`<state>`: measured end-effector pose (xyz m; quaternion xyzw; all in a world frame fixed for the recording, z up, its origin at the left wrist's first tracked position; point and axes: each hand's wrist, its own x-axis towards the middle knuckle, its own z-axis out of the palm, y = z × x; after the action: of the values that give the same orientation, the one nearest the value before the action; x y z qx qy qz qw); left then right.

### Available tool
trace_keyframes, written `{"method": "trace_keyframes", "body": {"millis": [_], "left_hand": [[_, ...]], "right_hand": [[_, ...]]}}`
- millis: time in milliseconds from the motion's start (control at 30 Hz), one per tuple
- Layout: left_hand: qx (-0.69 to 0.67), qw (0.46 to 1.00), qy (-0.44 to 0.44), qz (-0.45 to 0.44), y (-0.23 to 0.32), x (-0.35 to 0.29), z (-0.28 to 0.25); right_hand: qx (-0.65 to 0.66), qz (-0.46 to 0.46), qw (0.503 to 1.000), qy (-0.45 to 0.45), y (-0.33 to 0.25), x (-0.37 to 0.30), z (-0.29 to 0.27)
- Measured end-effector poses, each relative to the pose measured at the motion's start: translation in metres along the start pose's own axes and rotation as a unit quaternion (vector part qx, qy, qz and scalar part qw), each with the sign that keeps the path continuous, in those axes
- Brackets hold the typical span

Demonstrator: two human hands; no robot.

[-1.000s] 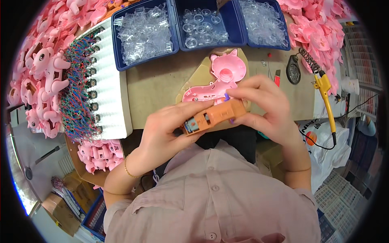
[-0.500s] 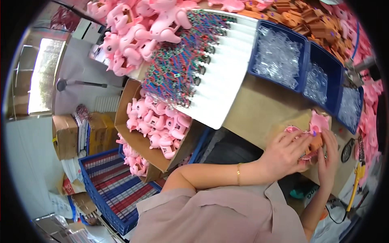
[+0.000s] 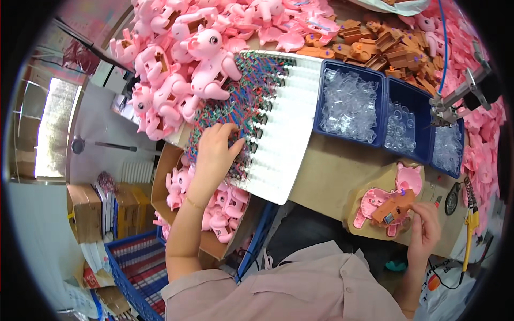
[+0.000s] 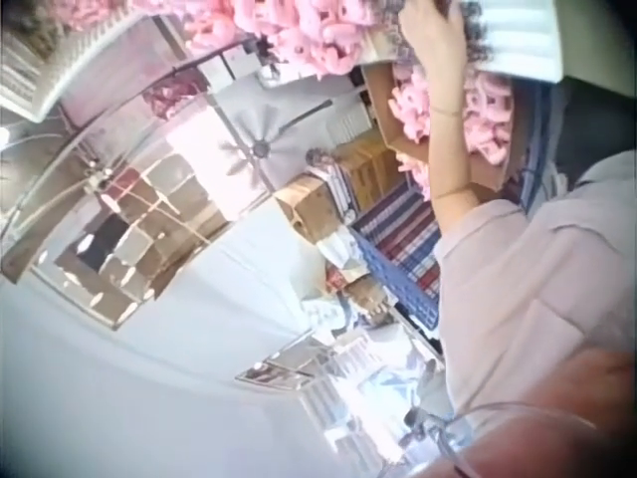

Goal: Assembling pink plastic toy unicorns by soldering electronic components and fitting plastic parts together.

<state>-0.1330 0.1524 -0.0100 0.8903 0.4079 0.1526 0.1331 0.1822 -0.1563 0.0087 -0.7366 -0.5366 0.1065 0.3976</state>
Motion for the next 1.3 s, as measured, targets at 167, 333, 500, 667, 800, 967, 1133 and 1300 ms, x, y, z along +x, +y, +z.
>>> {"method": "trace_keyframes", "body": {"millis": [167,333,500,667,800,967,1133,1300], "left_hand": [[0.036,0.992,0.114,0.042,0.031,0.054,0.008],[-0.018,0.992,0.118,0.031,0.0,0.172,0.036],[0.159,0.987,-0.004,-0.033,-0.031,0.238,0.058],[0.228,0.965,-0.125,0.031,-0.01,0.253,0.037],[0.172,0.958,0.002,0.231,0.016,0.234,0.035],[-0.456,0.889,0.028,-0.021,-0.002,0.211,0.036],[-0.732,0.67,0.106,-0.061,0.056,0.122,-0.009],[-0.771,0.624,0.011,-0.129,0.129,0.016,-0.013]], "right_hand": [[-0.002,0.019,1.0,0.01,-0.006,-0.005,-0.003],[-0.002,-0.004,1.0,0.004,-0.015,0.006,-0.001],[0.003,0.026,0.999,0.03,-0.002,0.0,-0.006],[0.018,0.055,0.997,0.05,0.012,0.001,-0.01],[0.025,0.051,0.995,0.077,0.01,0.007,-0.009],[0.028,0.001,0.999,0.024,0.0,0.007,-0.006],[0.077,0.015,0.997,0.0,-0.022,0.0,-0.007],[0.429,0.164,0.882,-0.101,-0.055,0.015,0.028]]}}
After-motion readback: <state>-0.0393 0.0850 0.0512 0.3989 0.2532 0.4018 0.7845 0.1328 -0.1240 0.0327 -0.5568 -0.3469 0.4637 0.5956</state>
